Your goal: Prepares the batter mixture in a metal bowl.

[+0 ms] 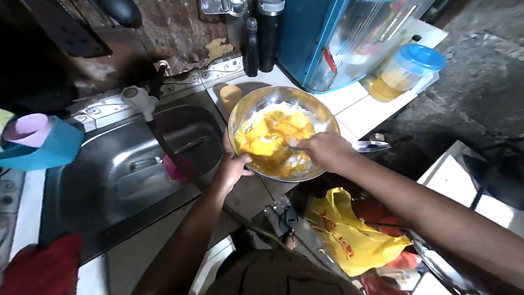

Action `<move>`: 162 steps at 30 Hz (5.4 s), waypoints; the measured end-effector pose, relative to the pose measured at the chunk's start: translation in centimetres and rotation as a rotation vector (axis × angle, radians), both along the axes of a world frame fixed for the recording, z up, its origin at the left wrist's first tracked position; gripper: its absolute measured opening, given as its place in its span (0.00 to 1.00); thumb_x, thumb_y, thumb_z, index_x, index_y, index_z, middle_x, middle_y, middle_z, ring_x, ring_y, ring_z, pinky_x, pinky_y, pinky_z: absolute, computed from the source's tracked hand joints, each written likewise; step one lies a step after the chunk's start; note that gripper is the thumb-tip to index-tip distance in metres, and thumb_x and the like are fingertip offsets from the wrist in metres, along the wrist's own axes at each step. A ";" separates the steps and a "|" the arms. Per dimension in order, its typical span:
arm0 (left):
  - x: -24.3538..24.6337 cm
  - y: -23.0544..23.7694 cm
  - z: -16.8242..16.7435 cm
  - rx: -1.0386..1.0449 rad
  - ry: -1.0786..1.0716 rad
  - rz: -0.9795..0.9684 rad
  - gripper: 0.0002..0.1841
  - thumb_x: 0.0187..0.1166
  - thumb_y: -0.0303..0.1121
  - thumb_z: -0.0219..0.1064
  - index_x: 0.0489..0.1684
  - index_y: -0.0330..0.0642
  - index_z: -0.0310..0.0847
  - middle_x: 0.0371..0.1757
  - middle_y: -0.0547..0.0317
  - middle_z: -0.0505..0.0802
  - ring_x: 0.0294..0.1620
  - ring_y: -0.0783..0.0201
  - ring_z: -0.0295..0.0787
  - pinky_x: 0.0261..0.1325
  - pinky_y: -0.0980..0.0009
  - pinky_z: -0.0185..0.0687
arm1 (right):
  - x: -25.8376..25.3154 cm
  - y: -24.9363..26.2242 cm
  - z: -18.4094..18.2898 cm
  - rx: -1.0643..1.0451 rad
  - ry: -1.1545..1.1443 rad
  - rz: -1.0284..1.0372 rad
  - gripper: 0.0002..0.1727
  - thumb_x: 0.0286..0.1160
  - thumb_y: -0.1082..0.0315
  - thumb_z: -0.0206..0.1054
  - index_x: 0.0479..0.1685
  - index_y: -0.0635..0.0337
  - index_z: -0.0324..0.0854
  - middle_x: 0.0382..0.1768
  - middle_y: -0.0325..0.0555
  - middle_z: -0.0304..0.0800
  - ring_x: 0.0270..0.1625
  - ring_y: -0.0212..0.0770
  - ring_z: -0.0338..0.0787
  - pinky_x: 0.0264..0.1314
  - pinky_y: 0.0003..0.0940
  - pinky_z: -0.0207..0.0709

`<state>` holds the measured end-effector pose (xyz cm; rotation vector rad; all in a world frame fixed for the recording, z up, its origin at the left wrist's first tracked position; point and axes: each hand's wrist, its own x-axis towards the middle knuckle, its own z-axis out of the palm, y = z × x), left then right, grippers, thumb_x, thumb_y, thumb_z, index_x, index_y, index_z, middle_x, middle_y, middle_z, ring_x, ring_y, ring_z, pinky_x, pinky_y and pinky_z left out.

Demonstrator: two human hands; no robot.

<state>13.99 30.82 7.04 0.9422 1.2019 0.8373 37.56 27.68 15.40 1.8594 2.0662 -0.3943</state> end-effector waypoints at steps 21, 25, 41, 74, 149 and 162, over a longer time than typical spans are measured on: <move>0.0 1.0 0.4 -0.018 0.058 -0.071 0.55 0.73 0.16 0.59 0.95 0.70 0.24 0.83 0.37 0.67 0.56 0.42 0.90 0.37 0.47 0.92 | 1.5 0.7 -1.7 -0.046 0.171 -0.045 0.16 0.89 0.67 0.60 0.66 0.54 0.88 0.57 0.60 0.93 0.64 0.64 0.89 0.69 0.67 0.77; -0.3 0.6 0.2 -0.007 0.055 -0.095 0.55 0.70 0.16 0.59 0.95 0.66 0.24 0.79 0.37 0.71 0.54 0.46 0.91 0.37 0.52 0.92 | 3.6 0.4 1.6 -0.097 -0.062 -0.096 0.13 0.85 0.68 0.65 0.60 0.54 0.90 0.54 0.60 0.93 0.61 0.65 0.90 0.61 0.67 0.80; 1.1 0.7 0.2 0.030 0.037 -0.039 0.58 0.69 0.15 0.59 0.95 0.69 0.22 0.85 0.38 0.65 0.44 0.45 0.94 0.30 0.50 0.93 | 0.9 1.9 0.2 -0.012 0.040 -0.049 0.19 0.91 0.65 0.55 0.72 0.51 0.84 0.63 0.62 0.90 0.69 0.68 0.87 0.69 0.70 0.76; -1.7 -1.9 1.1 -0.057 0.216 -0.212 0.60 0.63 0.16 0.61 0.95 0.66 0.21 0.81 0.40 0.71 0.53 0.54 0.89 0.35 0.60 0.89 | 2.6 -0.9 1.5 -0.103 -0.165 -0.108 0.15 0.83 0.70 0.65 0.63 0.51 0.89 0.53 0.59 0.93 0.59 0.65 0.91 0.57 0.65 0.81; 0.7 -2.4 1.6 -0.057 0.180 -0.127 0.58 0.69 0.14 0.61 0.95 0.70 0.24 0.78 0.41 0.73 0.50 0.54 0.92 0.35 0.60 0.92 | 2.4 -0.5 -0.3 -0.023 0.001 -0.108 0.17 0.81 0.73 0.63 0.66 0.53 0.87 0.49 0.65 0.93 0.56 0.69 0.91 0.55 0.70 0.82; 0.3 -3.1 1.7 -0.054 0.236 -0.093 0.53 0.72 0.14 0.59 0.95 0.60 0.26 0.73 0.40 0.75 0.46 0.56 0.92 0.33 0.61 0.91 | 4.0 -2.4 0.8 -0.150 0.057 0.000 0.10 0.85 0.70 0.66 0.56 0.56 0.90 0.46 0.59 0.93 0.53 0.64 0.92 0.55 0.66 0.82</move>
